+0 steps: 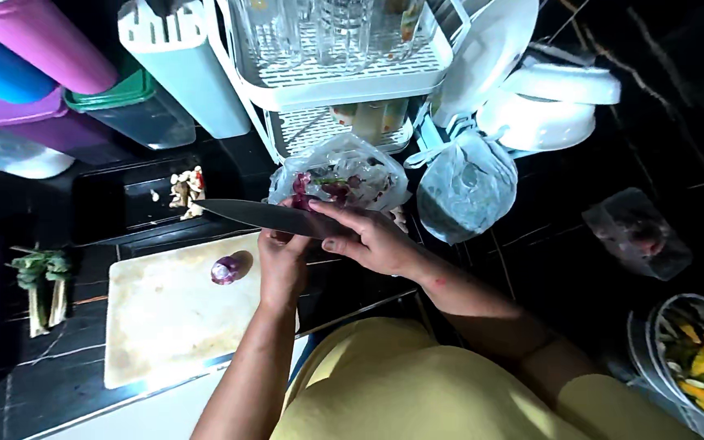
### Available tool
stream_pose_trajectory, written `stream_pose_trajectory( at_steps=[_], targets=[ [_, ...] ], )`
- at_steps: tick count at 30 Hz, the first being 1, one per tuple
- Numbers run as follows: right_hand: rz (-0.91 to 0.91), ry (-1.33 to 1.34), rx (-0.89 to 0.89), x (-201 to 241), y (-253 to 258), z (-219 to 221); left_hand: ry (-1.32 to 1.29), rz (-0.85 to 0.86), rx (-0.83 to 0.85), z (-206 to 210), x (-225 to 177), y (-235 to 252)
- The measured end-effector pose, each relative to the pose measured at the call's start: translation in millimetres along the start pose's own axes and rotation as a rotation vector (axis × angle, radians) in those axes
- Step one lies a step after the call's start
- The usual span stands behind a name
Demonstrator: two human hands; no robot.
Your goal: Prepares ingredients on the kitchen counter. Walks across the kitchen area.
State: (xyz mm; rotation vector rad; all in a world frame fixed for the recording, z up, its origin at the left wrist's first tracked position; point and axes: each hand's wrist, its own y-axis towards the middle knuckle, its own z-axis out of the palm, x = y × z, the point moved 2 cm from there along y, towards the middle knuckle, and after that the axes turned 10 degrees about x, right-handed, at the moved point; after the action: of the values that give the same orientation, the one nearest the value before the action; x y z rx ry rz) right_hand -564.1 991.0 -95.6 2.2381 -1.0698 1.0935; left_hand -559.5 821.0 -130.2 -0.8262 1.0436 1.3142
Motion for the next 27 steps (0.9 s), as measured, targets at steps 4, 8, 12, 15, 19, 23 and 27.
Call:
stream_pose_trajectory(
  at_steps=[4, 8, 12, 15, 19, 23, 27],
  targets=[
    [-0.014, 0.024, -0.024, 1.3, -2.7, -1.2, -0.017, -0.004, -0.016, 3.6, -1.6, -1.6],
    [-0.022, 0.053, -0.013, 1.7, -3.7, -2.1, -0.022, 0.0, -0.042, 6.1, -3.4, -3.8],
    [-0.021, 0.047, -0.008, 1.3, -2.8, -2.1, 0.015, -0.006, -0.056, 4.6, -5.5, -6.7],
    [0.028, 0.228, 0.017, -1.6, -3.1, -7.8, 0.031, -0.04, -0.043, 1.4, -4.2, -7.4],
    [0.245, 0.542, 0.012, -12.9, -3.7, -18.3, -0.016, -0.049, 0.032, -2.1, -5.5, -8.8],
    [0.429, 0.496, -0.149, -40.2, -2.3, -31.7, -0.063, -0.03, 0.071, -4.7, -6.2, -10.1],
    [0.492, 0.357, -0.115, -49.3, 2.0, -39.2, -0.046, -0.02, 0.067, -7.8, -4.5, -9.7]
  ],
)
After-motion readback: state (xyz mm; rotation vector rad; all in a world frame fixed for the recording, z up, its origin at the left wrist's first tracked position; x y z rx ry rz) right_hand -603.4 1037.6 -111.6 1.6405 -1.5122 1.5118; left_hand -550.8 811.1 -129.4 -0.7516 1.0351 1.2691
